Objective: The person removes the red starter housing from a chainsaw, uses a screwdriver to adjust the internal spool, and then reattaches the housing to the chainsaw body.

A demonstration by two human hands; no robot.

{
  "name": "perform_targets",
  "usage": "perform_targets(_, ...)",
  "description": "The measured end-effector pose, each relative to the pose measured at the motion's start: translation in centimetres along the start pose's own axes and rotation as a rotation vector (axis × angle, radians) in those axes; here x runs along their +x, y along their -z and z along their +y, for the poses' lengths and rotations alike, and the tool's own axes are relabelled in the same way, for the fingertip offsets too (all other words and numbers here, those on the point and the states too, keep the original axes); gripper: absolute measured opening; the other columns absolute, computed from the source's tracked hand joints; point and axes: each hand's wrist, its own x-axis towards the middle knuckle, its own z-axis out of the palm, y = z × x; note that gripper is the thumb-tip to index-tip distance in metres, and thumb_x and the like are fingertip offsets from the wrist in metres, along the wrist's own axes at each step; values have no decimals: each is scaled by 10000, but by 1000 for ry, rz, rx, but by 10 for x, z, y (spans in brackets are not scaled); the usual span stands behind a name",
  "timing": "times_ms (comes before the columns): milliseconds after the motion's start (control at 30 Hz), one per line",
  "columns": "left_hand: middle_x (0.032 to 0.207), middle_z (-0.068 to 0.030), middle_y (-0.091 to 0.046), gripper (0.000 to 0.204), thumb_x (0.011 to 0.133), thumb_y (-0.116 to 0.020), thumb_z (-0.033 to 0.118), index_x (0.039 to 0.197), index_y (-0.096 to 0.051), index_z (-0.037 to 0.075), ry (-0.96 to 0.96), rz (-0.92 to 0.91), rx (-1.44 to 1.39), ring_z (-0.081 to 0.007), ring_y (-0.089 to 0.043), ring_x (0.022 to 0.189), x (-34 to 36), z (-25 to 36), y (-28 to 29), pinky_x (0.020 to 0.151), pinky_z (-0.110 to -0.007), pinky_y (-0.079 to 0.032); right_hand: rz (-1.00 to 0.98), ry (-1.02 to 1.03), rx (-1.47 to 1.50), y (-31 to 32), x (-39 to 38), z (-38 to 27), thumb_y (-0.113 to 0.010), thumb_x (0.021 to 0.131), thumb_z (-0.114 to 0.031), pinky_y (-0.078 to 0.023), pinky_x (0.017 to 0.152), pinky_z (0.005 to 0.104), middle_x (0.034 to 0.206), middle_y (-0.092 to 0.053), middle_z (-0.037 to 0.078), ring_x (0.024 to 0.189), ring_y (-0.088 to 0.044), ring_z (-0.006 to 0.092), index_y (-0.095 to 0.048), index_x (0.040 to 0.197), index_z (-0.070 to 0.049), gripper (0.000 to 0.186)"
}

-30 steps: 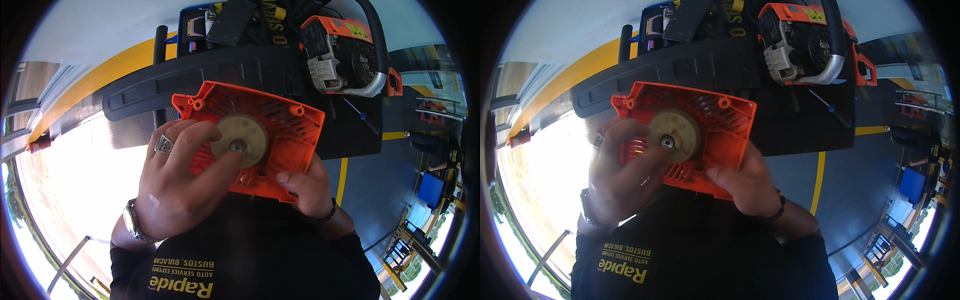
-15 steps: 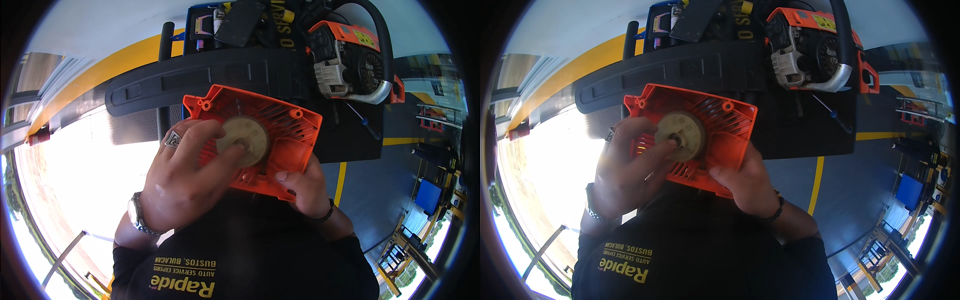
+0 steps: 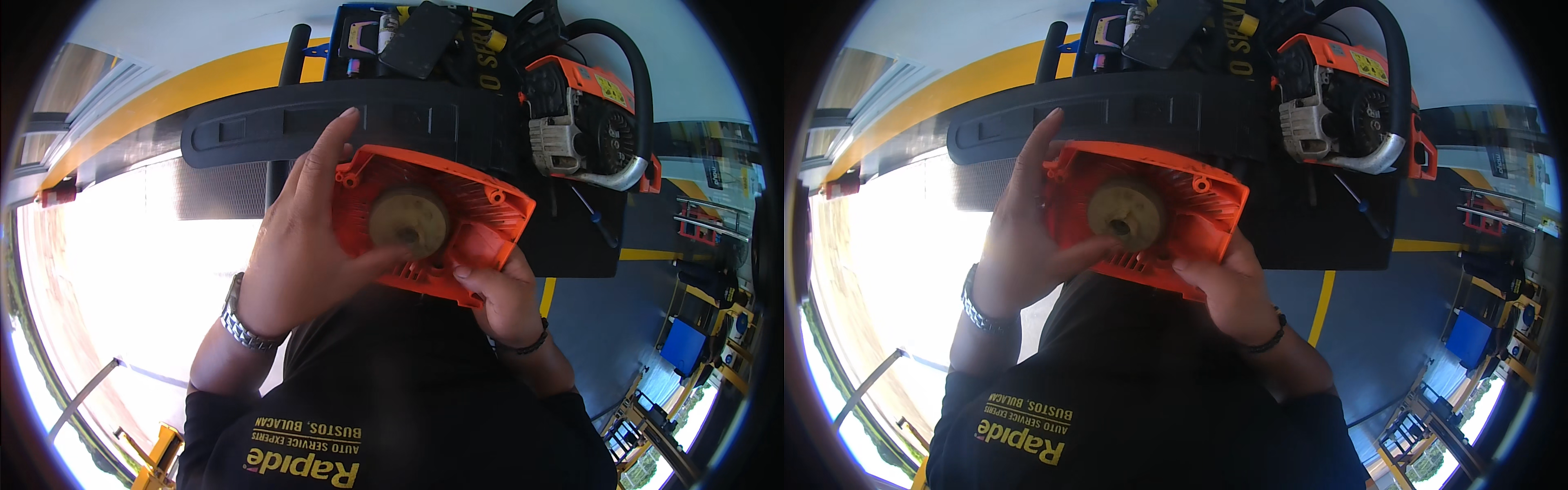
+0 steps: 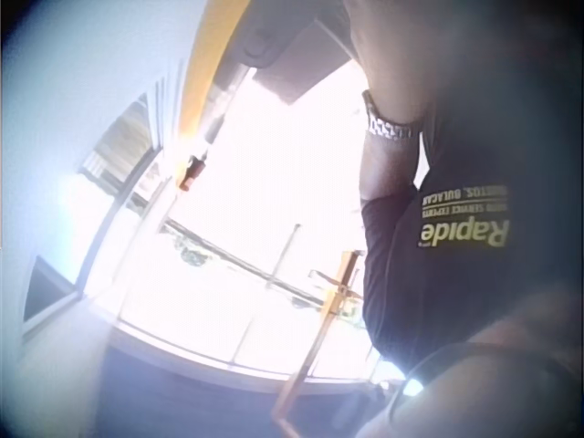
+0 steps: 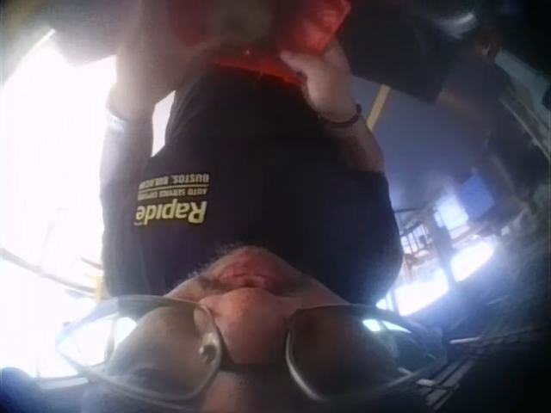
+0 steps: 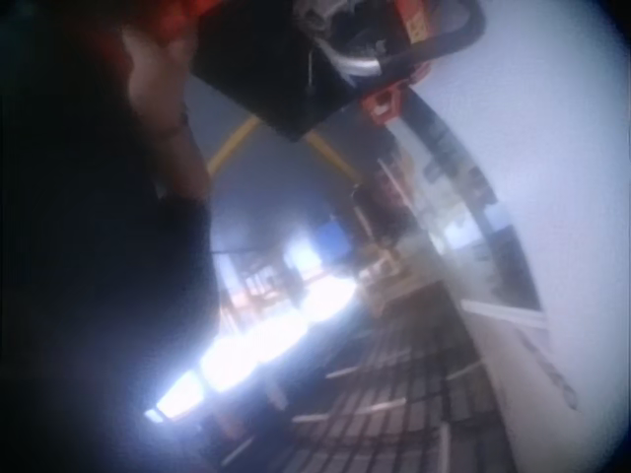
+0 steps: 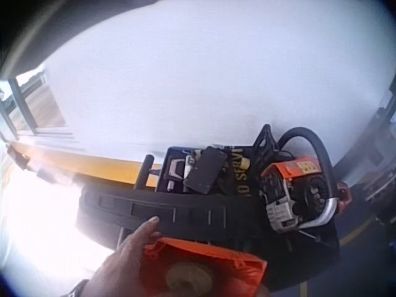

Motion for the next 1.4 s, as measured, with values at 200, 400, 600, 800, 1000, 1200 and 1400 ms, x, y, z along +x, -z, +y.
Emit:
perform_targets(200, 1376, -233, -573, 1214, 689, -908, 198, 1593, -103, 98, 265, -181, -245, -329, -655, 1173, 1, -15, 0, 961, -408, -545, -28, 20, -307, 16, 16, 5, -678, 913, -82, -490, 1035, 375, 1308, -618, 158, 1216, -620, 240, -474, 1372, 25, 514)
perform_targets(400, 1289, -245, -620, 1268, 709, -887, 76, 1590, 26, 97, 54, 114, -366, -278, -687, 1109, -13, -22, -33, 922, -390, -571, 205, 325, -694, 14, 29, 8, -886, 762, -247, -543, 952, 351, 1150, -712, 146, 1068, -702, 217, -530, 1277, 20, 681)
perform_targets(600, 1230, -232, -651, 1300, 686, -912, 97, 1589, 22, 98, 308, -3, -654, -260, -694, 1088, -10, -27, -39, 926, -387, -573, 266, 337, -848, 15, 26, 12, -925, 711, -273, -567, 913, 358, 1118, -720, 165, 1039, -719, 256, -539, 1207, 25, 696)
perform_targets(800, 1204, -206, -671, 1158, 700, -896, 119, 1569, -134, 50, 237, -20, -572, -243, -704, 1063, -11, -36, -51, 914, -356, -576, 348, 294, -825, 19, 23, 23, -930, 703, -288, -573, 899, 357, 1101, -722, 172, 1031, -722, 275, -531, 1190, 36, 707)
perform_targets(1000, 1241, -209, -650, 1133, 714, -880, 90, 1563, -133, 25, 284, -113, -650, -236, -694, 1083, -5, -35, -45, 940, -363, -565, 332, 255, -954, 10, 13, 6, -866, 796, -241, -562, 926, 355, 1139, -706, 181, 1073, -705, 250, -480, 1283, 54, 688)
perform_targets(1200, 1376, -206, -559, 1104, 750, -857, 59, 1560, -110, -6, 430, -169, -1013, -263, -604, 1235, 0, -22, -34, 1021, -418, -520, 169, 305, -589, -20, -8, -44, -752, 880, -182, -511, 998, 395, 1364, -548, 207, 1218, -603, 269, -231, 1530, 57, 867)
perform_targets(1400, 1411, -203, -529, 1122, 749, -843, 3, 1582, -95, 87, 121, -30, -1388, -290, -542, 1310, -8, -39, -47, 1068, -471, -485, -74, 358, -647, -14, -22, -52, -742, 858, -185, -440, 1056, 393, 1384, -509, 192, 1275, -539, 258, -360, 1493, 35, 773)
